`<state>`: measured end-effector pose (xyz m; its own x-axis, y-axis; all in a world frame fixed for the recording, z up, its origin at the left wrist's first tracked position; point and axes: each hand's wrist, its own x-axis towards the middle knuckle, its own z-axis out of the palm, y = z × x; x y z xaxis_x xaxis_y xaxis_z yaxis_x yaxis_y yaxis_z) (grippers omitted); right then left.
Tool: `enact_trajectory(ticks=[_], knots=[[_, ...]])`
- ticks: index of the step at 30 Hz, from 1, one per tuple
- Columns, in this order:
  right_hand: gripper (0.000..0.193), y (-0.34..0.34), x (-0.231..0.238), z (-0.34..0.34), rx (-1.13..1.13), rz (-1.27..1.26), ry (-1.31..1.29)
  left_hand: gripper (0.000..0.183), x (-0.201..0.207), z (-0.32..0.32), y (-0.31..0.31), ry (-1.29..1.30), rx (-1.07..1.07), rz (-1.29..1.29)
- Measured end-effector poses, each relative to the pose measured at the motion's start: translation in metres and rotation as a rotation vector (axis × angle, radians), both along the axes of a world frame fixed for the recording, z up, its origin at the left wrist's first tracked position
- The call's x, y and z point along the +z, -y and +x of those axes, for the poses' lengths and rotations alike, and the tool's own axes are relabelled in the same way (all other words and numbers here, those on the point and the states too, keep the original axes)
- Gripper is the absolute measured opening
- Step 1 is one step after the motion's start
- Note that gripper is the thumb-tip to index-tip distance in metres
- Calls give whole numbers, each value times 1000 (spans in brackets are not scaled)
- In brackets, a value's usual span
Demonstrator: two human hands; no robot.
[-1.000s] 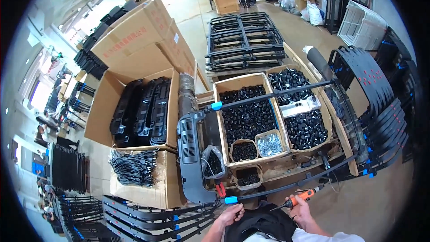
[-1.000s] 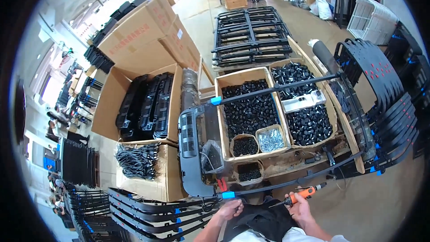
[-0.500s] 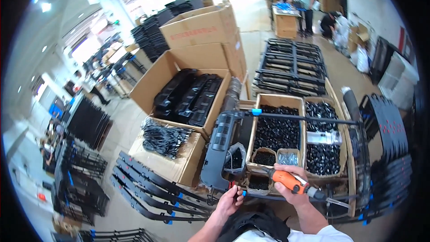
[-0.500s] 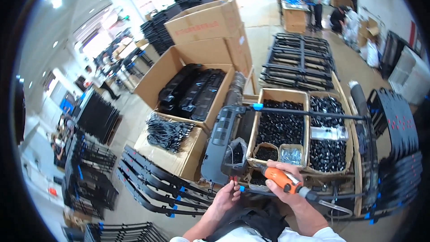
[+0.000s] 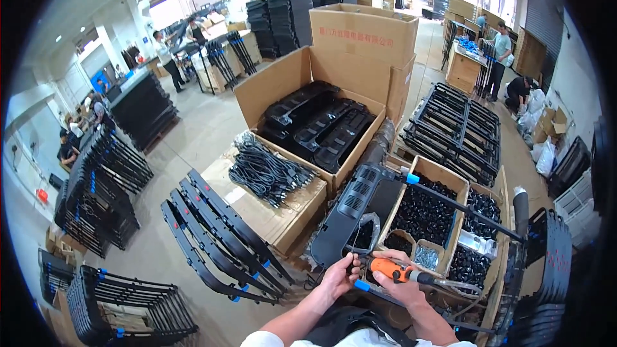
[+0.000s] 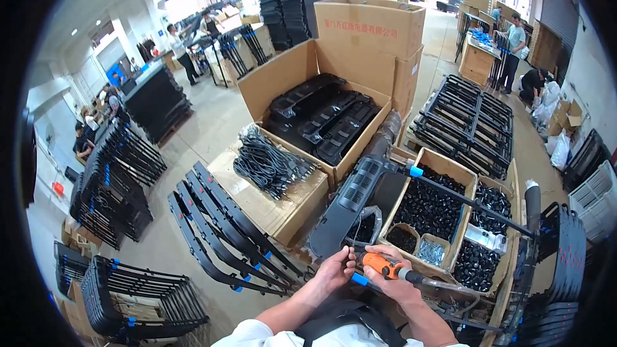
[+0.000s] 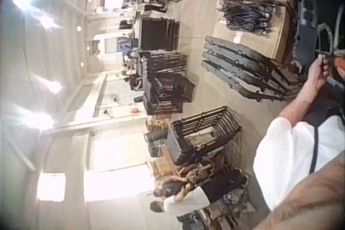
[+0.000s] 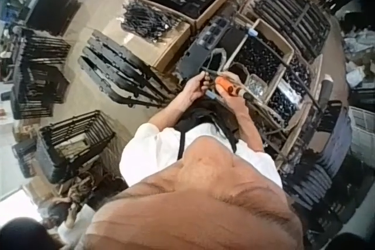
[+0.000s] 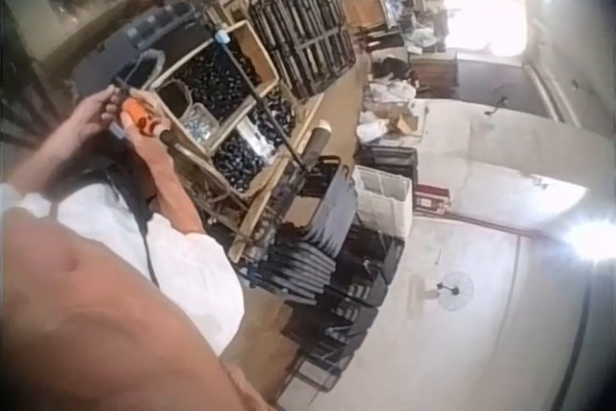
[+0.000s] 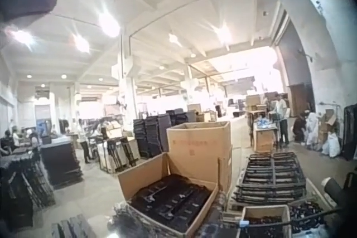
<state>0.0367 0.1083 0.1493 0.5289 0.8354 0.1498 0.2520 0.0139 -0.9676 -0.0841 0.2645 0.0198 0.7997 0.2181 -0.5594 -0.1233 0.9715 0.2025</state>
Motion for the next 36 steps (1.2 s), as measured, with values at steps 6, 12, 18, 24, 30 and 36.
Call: enact_trajectory(ticks=[6, 12, 18, 24, 30, 36], knots=[[49, -46, -2, 12, -37, -35, -15, 22, -15, 20, -40, 119, -10, -111], [48, -93, -10, 24, -83, -16, -52, 23, -15, 37, -80, 138, -14, -99], [50, -138, -10, 42, -96, -72, 12, 29, -12, 61, -105, 68, 16, -174], [52, -195, -11, 66, -167, -155, -39, 29, -23, 68, -114, 18, 2, -11], [50, -231, -17, 87, -151, -136, -110, 22, -18, 62, -147, -8, -31, 124], [49, -257, -21, 93, -114, -223, -75, 33, -29, 57, -196, -362, -112, 908]])
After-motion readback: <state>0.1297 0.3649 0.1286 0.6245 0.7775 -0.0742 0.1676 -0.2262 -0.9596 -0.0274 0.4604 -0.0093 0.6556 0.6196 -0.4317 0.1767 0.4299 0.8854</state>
